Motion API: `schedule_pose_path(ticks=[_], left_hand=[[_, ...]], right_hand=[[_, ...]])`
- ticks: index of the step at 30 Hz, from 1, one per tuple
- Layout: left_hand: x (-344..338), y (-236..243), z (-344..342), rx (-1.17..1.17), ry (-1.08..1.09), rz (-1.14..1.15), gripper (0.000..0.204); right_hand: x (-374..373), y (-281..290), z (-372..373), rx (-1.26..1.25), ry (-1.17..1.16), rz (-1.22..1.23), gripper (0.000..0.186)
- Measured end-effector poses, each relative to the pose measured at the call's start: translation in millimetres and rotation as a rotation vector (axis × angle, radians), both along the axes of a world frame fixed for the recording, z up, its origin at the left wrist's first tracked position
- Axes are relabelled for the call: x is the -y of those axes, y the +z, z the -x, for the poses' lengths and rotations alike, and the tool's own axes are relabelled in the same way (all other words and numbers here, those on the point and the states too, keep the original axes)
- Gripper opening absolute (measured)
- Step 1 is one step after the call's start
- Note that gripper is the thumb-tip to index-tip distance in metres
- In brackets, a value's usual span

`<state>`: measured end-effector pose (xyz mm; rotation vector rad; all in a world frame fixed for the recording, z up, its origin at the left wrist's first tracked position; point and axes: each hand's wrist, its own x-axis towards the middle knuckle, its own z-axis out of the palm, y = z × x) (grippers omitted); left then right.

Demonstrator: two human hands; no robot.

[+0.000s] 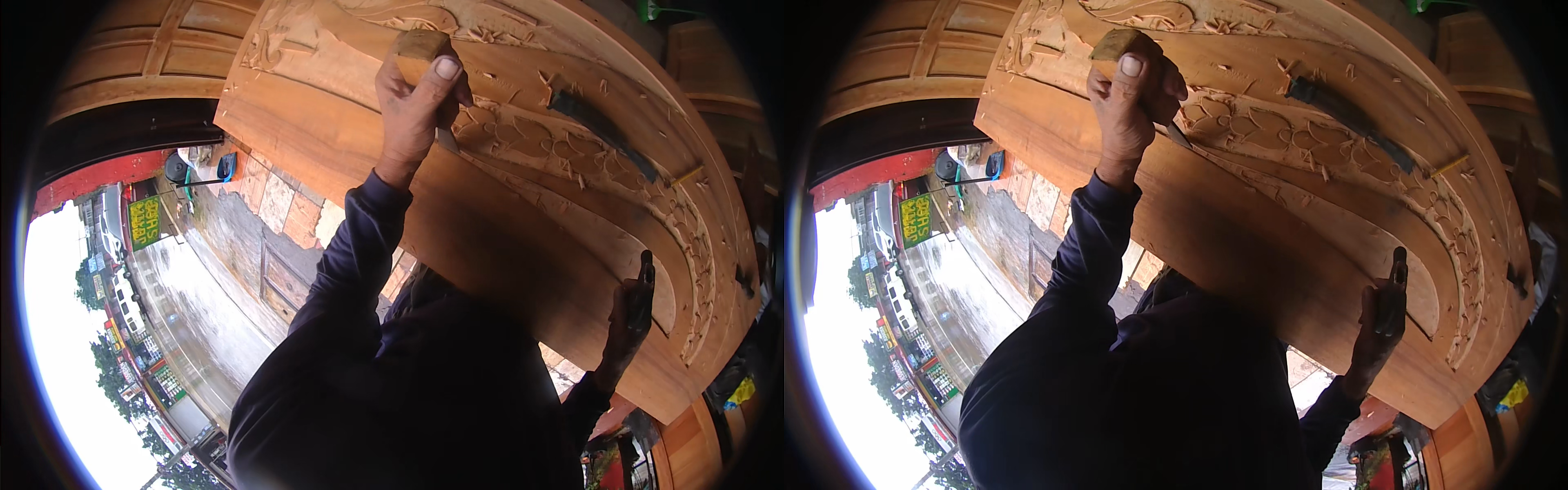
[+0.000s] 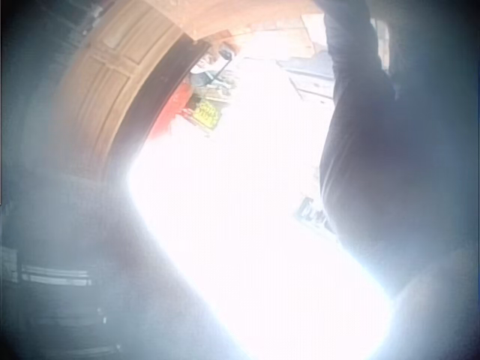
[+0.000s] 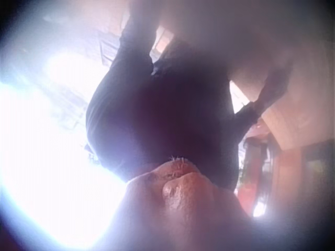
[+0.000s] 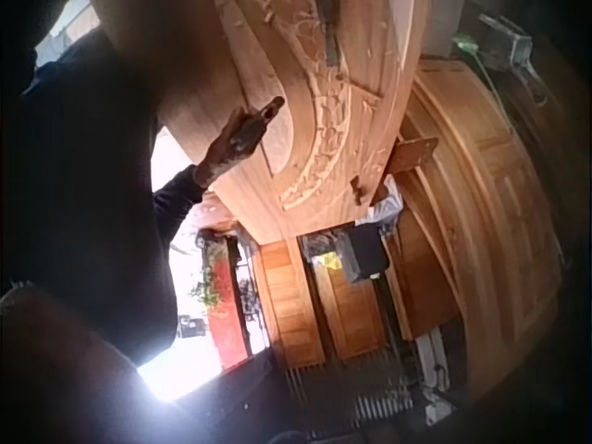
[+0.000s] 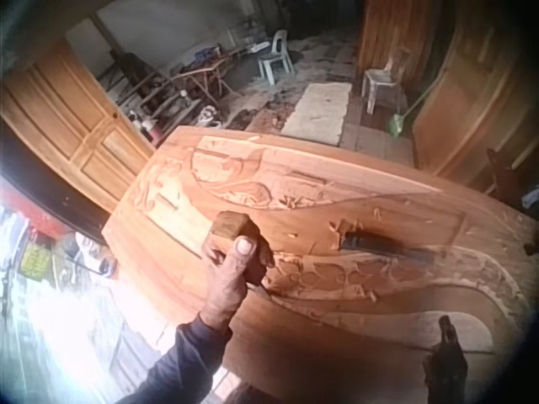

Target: The person carves decorative patterns into a wooden door using a chisel and a hammer, striking the chisel with the hammer to remove wood shavings.

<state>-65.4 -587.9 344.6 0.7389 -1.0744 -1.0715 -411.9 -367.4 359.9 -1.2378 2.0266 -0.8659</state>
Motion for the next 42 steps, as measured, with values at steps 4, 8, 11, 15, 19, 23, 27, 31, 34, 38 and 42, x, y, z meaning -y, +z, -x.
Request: schedule_pose_path(ticks=[4,8,11,15,19,23,27,31,34,38,42], left_hand=[[-1.0,-0.7,-0.7,-0.020,-0.014,0.013,0.028],[-0.4,-1.4,-2.2,-0.021,0.000,0.042,0.029],[-0.2,-2.1,-6.0,-0.013,-0.013,0.051,0.029],[-0.2,-3.0,-6.2,-0.029,-0.011,0.045,0.028],[-0.5,-6.6,-8.4,-0.069,-0.028,0.056,0.026],[-16.8,-7.6,-10.3,-0.049,-0.068,0.044,0.030],[-27.6,-4.3,-6.7,-0.063,-0.079,0.024,0.036],[-30.2,4.5,-14.4,-0.109,-0.096,-0.122,0.038],[-42.5,20.3,-38.6,-0.089,-0.025,0.035,0.041],[-92.0,47.4,-114.4,-0.157,0.108,0.140,0.044],[-136.4,40.8,-235.2,-0.446,0.282,0.036,0.034]], right_hand=[[-5.6,-3.4,8.6,0.029,0.006,-0.036,0.022],[-7.9,-8.5,8.6,0.040,0.008,-0.011,0.021],[-8.5,-7.1,7.8,0.046,0.020,-0.021,0.021],[-9.4,-5.2,7.8,0.023,0.045,-0.020,0.021],[-12.6,-8.1,5.0,0.041,-0.002,-0.023,0.018],[-6.0,-5.1,-9.8,0.135,-0.037,-0.051,0.017],[-4.8,-2.7,-56.5,0.424,-0.244,-0.119,0.020],[-17.9,-50.4,-113.2,0.539,-0.160,0.131,0.022],[-26.7,-90.4,-151.7,0.456,-0.238,0.299,0.022],[-26.7,-78.8,-157.4,0.472,-0.241,0.366,0.026],[-24.8,-83.7,-155.6,0.653,-0.350,0.420,0.028]])
